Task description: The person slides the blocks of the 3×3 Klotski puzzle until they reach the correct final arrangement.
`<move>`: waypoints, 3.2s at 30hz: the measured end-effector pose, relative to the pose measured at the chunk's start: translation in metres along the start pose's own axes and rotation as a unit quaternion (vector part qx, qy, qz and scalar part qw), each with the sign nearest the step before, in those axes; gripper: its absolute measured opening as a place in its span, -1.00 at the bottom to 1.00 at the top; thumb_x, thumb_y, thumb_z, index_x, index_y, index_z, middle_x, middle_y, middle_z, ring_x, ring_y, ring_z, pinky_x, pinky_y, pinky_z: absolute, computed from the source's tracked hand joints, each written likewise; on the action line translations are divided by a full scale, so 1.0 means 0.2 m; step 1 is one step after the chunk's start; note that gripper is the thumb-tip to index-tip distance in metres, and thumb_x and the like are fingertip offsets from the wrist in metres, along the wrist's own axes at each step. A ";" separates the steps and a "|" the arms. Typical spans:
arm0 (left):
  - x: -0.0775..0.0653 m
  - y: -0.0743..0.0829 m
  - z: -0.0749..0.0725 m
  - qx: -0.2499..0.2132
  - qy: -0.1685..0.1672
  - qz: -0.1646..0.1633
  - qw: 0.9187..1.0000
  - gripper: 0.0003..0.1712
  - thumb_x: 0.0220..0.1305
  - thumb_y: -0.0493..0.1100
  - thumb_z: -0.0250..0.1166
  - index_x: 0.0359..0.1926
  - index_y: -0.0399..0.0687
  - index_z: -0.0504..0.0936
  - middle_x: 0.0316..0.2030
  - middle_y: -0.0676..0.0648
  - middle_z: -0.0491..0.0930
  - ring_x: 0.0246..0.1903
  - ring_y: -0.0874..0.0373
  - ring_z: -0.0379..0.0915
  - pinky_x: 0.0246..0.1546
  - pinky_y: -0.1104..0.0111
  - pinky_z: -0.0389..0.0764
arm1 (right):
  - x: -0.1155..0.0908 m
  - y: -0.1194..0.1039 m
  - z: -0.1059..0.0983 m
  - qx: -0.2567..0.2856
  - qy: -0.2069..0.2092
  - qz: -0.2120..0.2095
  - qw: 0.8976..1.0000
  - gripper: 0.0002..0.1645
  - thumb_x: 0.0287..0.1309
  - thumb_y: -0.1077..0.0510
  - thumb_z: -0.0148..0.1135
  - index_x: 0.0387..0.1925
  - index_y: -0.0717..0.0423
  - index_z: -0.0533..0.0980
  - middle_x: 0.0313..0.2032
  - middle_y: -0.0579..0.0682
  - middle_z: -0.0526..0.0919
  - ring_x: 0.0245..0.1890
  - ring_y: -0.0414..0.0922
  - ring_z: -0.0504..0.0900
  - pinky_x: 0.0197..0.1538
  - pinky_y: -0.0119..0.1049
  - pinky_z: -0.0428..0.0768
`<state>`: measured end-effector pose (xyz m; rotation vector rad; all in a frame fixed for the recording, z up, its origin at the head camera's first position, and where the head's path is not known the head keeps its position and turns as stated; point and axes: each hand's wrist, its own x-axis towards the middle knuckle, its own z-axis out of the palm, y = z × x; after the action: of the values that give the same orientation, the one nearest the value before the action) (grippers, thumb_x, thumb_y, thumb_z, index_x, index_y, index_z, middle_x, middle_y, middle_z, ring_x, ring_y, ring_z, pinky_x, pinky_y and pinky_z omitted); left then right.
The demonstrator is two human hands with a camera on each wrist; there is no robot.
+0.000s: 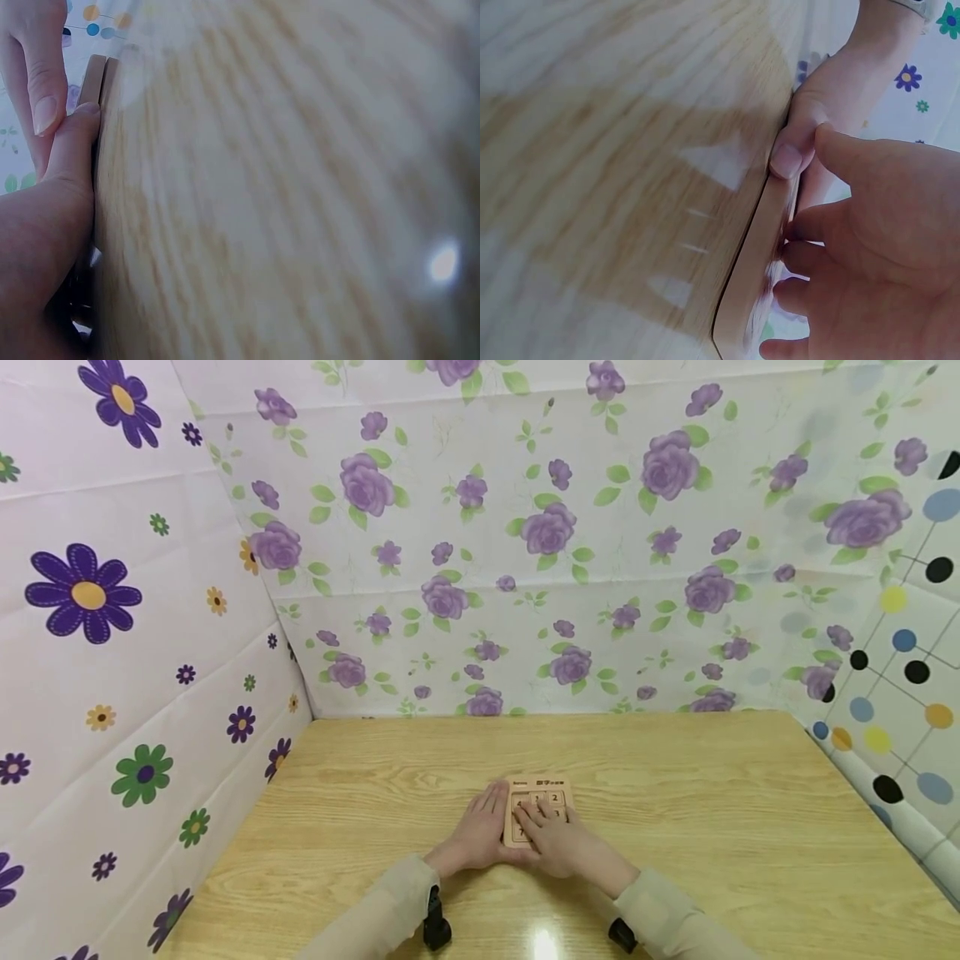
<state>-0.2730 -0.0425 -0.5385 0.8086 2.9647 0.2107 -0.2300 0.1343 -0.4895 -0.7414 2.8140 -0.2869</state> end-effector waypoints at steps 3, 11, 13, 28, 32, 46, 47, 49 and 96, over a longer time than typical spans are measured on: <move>0.00 0.00 0.00 -0.005 -0.006 -0.003 1.000 0.40 0.00 0.55 0.18 0.51 -0.29 -0.21 0.52 -0.26 -0.15 0.52 -0.09 -0.20 0.49 0.07 0.05 | -0.01 -0.01 0.00 -0.002 -0.004 -0.006 1.000 -0.11 0.33 -0.40 -0.17 0.48 0.04 0.09 0.48 0.11 0.11 0.50 0.19 0.01 0.42 0.32 0.02; -0.01 0.00 0.00 -0.016 -0.007 -0.006 1.000 0.41 -0.01 0.54 0.21 0.51 -0.28 -0.22 0.53 -0.24 -0.16 0.52 -0.09 -0.21 0.49 0.07 0.04 | -0.03 -0.01 0.00 -0.003 -0.002 -0.016 1.000 -0.14 0.35 -0.30 -0.08 0.47 0.09 0.10 0.47 0.13 0.14 0.48 0.20 0.05 0.40 0.36 0.04; 0.00 0.00 0.00 -0.016 -0.005 -0.006 1.000 0.41 0.00 0.55 0.20 0.51 -0.28 -0.22 0.53 -0.24 -0.16 0.52 -0.09 -0.21 0.49 0.06 0.05 | -0.03 -0.01 0.00 -0.004 0.001 -0.020 1.000 -0.14 0.35 -0.29 -0.05 0.47 0.10 0.10 0.47 0.14 0.14 0.48 0.20 0.07 0.39 0.37 0.04; -0.01 0.01 -0.03 -0.012 0.006 -0.007 1.000 0.44 -0.03 0.59 0.18 0.50 -0.31 -0.18 0.52 -0.27 -0.13 0.51 -0.11 -0.16 0.48 0.07 0.07 | -0.06 -0.03 -0.01 -0.010 0.006 -0.028 1.000 -0.06 0.28 -0.32 0.02 0.47 0.14 0.10 0.47 0.16 0.13 0.48 0.20 0.06 0.38 0.38 0.04; -0.01 0.01 -0.02 -0.015 0.011 -0.006 1.000 0.45 -0.05 0.60 0.19 0.50 -0.32 -0.18 0.51 -0.28 -0.11 0.51 -0.11 -0.15 0.48 0.07 0.08 | -0.07 -0.04 -0.01 -0.005 0.005 -0.029 1.000 -0.06 0.27 -0.32 0.04 0.46 0.16 0.11 0.46 0.17 0.14 0.47 0.22 0.07 0.38 0.39 0.05; 0.00 0.01 -0.03 -0.011 0.015 -0.005 1.000 0.44 -0.02 0.59 0.17 0.50 -0.31 -0.19 0.52 -0.27 -0.12 0.51 -0.11 -0.15 0.48 0.07 0.06 | -0.07 -0.05 -0.01 -0.024 0.004 -0.022 0.999 -0.06 0.26 -0.33 0.03 0.45 0.15 0.13 0.46 0.14 0.15 0.48 0.15 0.07 0.39 0.35 0.07; 0.00 0.01 -0.03 -0.011 0.016 -0.005 1.000 0.44 -0.03 0.59 0.18 0.50 -0.31 -0.18 0.52 -0.27 -0.12 0.51 -0.11 -0.15 0.48 0.07 0.07 | -0.07 -0.05 -0.01 -0.026 0.004 -0.022 0.999 -0.06 0.26 -0.34 0.03 0.45 0.15 0.13 0.46 0.14 0.16 0.49 0.15 0.07 0.39 0.35 0.08; 0.00 0.01 -0.03 -0.012 0.013 -0.005 1.000 0.44 -0.02 0.59 0.18 0.50 -0.31 -0.19 0.52 -0.27 -0.13 0.51 -0.11 -0.16 0.49 0.07 0.06 | -0.08 -0.05 0.00 -0.030 0.004 -0.021 0.999 -0.05 0.26 -0.34 0.02 0.45 0.15 0.13 0.46 0.13 0.15 0.49 0.14 0.07 0.39 0.34 0.08; 0.00 0.01 0.00 -0.015 0.009 -0.010 1.000 0.44 -0.02 0.63 0.12 0.51 -0.30 -0.21 0.52 -0.24 -0.15 0.52 -0.06 -0.21 0.49 0.10 0.05 | -0.03 0.07 -0.04 0.016 0.007 0.019 1.000 -0.09 0.33 -0.32 -0.06 0.46 0.17 0.10 0.46 0.19 0.11 0.48 0.22 0.04 0.40 0.38 -0.03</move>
<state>-0.2722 -0.0411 -0.5382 0.7781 2.9769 0.2622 -0.2327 0.1505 -0.4839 -0.6801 2.8260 -0.3295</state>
